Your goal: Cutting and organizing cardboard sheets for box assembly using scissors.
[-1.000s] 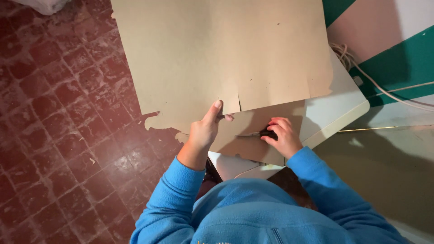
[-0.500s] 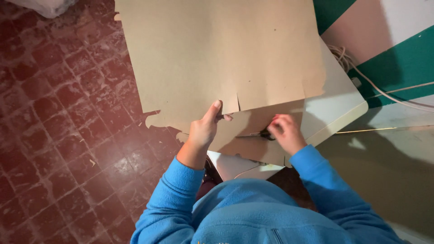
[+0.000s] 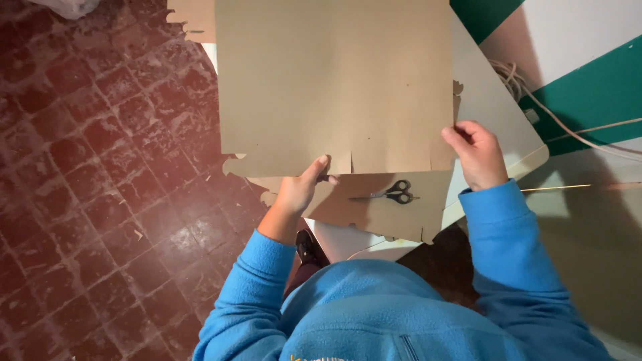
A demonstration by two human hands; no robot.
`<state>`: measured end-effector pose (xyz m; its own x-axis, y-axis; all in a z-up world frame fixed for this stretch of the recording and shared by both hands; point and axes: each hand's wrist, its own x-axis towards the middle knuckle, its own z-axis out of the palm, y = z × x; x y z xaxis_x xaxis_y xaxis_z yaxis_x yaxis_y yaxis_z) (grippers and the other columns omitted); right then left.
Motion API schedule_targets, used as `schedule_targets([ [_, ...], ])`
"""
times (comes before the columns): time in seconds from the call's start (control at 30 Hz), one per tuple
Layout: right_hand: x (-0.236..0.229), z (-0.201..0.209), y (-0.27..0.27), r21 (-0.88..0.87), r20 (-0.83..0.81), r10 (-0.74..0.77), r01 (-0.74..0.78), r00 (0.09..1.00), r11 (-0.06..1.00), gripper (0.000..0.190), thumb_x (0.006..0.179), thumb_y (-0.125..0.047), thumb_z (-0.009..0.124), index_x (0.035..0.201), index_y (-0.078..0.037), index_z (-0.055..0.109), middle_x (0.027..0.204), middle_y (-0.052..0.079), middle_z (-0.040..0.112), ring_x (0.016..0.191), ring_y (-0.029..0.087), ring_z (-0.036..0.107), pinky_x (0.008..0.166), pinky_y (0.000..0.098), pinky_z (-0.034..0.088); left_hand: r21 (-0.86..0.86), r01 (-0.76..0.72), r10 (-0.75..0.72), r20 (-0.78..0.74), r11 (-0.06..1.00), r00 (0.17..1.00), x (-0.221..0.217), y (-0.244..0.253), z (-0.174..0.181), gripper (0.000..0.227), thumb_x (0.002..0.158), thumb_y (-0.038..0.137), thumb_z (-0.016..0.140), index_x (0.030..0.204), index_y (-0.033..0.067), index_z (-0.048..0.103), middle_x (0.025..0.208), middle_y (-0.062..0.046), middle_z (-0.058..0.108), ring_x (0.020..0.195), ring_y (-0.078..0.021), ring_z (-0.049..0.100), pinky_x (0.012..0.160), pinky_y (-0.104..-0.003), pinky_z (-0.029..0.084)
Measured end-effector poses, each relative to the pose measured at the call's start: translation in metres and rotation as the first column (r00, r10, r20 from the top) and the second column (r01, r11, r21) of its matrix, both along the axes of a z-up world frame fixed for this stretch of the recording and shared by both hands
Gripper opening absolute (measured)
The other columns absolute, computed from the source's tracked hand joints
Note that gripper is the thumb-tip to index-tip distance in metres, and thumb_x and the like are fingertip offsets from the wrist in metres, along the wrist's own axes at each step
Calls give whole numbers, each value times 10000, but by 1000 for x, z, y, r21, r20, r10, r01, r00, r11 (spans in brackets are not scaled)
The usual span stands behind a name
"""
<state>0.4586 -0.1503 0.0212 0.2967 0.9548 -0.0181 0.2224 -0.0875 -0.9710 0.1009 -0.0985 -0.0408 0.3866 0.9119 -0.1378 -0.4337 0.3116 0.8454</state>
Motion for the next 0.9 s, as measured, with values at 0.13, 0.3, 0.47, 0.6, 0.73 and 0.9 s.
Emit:
schedule_targets([
  [0.13,3,-16,-1,-104,-19,28,-30,999,994,158,1009,-110,724,1064,19,650,986,24,669,888,81,595,815,239,492,-17,27,-28,-56,999,998,-1,-9,2,201,1032,134,611,1013,-65,636,874,-79,630,742,-231,687,744,-383,633],
  [0.3,5,-43,-10,-18,-200,5,-9,980,1000,179,1022,-70,641,1187,-26,590,1056,31,685,942,93,622,848,238,495,9,129,-127,-141,992,982,11,-29,-24,252,1007,163,630,1104,-68,652,921,-107,702,748,-226,699,703,-371,597],
  [0.47,27,-74,-26,-62,-329,-170,158,929,985,229,1010,-55,628,1234,-44,581,1118,68,684,1013,146,650,903,282,529,-154,261,-279,-109,953,954,13,-43,-34,308,1032,222,596,1173,-38,682,997,-116,748,836,-198,714,810,-321,582],
  [0.6,50,-82,-35,5,-443,-178,201,879,979,187,1040,-40,613,1221,-25,570,1201,97,668,1084,194,648,955,330,538,-253,373,-396,-46,893,917,4,-53,-62,283,1022,245,594,1141,-3,664,1019,-115,735,881,-188,723,834,-325,584],
  [0.73,44,-65,-39,15,-470,-227,265,853,964,190,1044,-24,598,1233,-32,582,1220,103,657,1121,203,642,984,334,534,-219,394,-428,-137,892,893,-21,-57,-44,311,1010,268,604,1122,-14,674,986,-135,750,843,-191,728,819,-325,596],
  [0.9,48,-78,-40,47,-553,-233,310,800,950,170,1052,1,567,1220,-21,566,1242,115,634,1163,233,630,1028,365,529,-326,525,-604,-585,786,542,-62,-55,13,385,1007,351,630,992,-15,748,835,-138,773,734,-184,751,692,-307,617],
])
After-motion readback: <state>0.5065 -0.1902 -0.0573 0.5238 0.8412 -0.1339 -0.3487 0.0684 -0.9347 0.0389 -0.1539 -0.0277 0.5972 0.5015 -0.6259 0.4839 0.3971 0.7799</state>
